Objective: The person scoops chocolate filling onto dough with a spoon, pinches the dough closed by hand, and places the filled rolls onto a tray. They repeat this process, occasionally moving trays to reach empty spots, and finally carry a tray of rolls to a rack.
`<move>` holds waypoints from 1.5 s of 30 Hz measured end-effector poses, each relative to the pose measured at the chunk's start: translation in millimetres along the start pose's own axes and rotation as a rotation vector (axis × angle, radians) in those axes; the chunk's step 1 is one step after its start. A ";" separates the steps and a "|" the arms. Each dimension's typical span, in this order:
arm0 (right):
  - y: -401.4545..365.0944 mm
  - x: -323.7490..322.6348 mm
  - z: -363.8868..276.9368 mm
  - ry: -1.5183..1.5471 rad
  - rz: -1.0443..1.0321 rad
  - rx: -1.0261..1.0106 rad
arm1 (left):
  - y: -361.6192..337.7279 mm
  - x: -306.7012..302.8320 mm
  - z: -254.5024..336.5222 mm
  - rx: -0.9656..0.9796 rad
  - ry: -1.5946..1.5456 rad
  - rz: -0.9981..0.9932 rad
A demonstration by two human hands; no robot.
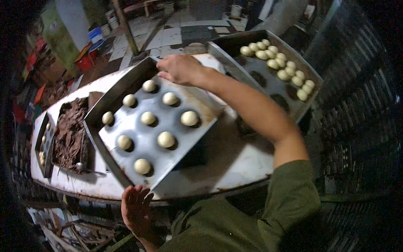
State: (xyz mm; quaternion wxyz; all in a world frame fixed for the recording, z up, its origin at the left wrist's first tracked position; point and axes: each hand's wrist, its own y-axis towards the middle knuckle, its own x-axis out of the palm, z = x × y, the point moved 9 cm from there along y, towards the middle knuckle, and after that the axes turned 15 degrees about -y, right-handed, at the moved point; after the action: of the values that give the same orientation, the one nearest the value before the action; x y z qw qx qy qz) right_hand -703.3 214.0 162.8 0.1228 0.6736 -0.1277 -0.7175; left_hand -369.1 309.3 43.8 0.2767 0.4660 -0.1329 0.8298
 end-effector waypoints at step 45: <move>-1066.5 -100.0 -748.9 0.565 -2.190 -2.207 | -952.7 108.5 -390.1 2.092 -0.197 1.810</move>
State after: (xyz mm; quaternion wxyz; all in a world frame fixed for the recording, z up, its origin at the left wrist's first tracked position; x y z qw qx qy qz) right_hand 45.9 1235.1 -160.4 0.0051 -0.1248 -0.9910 0.0472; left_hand -131.4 1305.5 -106.8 -0.8366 0.2633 0.2728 0.3955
